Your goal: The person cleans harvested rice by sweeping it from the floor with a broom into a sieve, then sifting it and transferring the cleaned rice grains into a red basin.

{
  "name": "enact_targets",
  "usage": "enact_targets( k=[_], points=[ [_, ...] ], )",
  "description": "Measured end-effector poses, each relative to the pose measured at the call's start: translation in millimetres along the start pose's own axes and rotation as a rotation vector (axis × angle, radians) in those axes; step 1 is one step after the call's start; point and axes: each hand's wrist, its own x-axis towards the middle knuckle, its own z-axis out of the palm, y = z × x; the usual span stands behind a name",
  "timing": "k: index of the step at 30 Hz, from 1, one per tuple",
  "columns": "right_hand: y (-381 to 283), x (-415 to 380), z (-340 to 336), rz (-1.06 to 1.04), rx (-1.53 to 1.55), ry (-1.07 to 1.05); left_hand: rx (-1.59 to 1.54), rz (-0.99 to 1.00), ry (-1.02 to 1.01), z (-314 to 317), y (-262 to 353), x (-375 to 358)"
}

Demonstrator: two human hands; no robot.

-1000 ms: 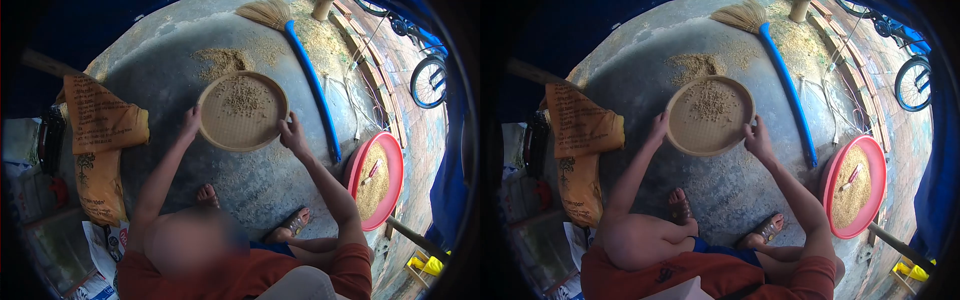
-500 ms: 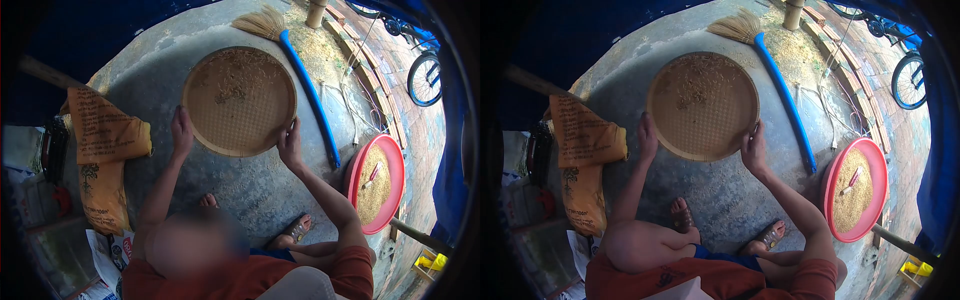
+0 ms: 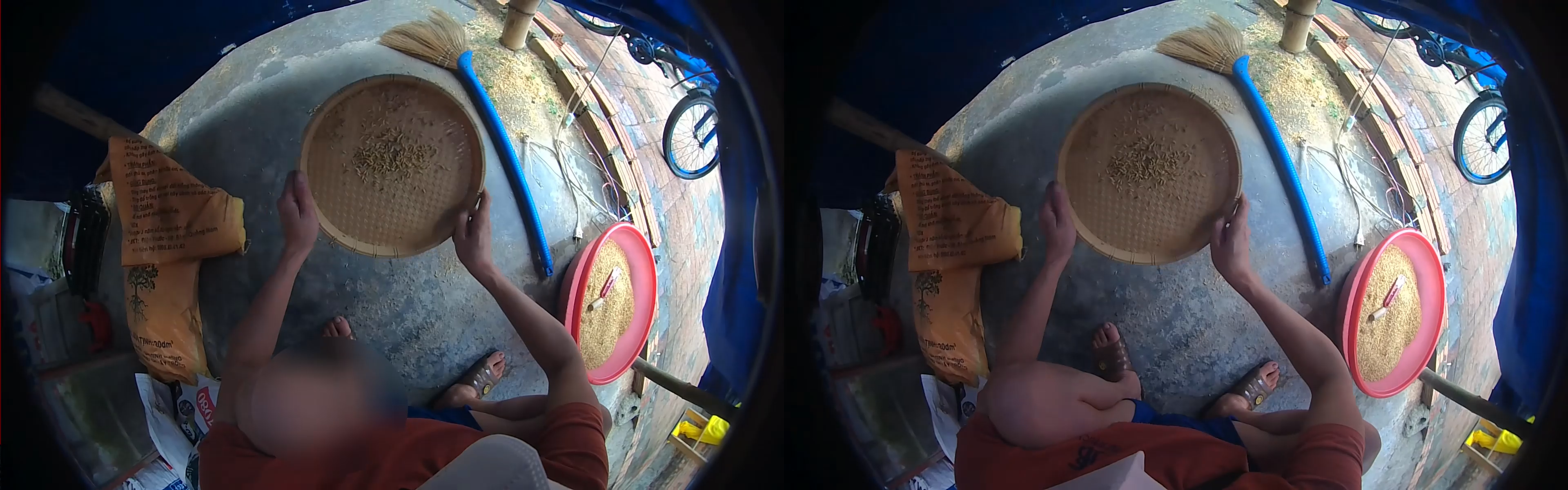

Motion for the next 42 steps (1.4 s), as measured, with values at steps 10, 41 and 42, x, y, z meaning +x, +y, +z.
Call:
enact_targets(
  k=[10, 41, 42],
  points=[
    [54.7, -19.4, 8.7, 0.283, -0.119, -0.208, 0.284, -0.214, -0.217, 13.3, -85.5, -33.4],
    [60.0, -31.6, 22.6, 0.111, -0.229, -0.163, 0.352, -0.041, -0.204, 13.1, -104.8, -37.5],
    [52.5, -32.5, 19.6, 0.112, -0.230, -0.168, 0.354, -0.046, -0.202, 10.9, -104.1, -40.5]
  ],
)
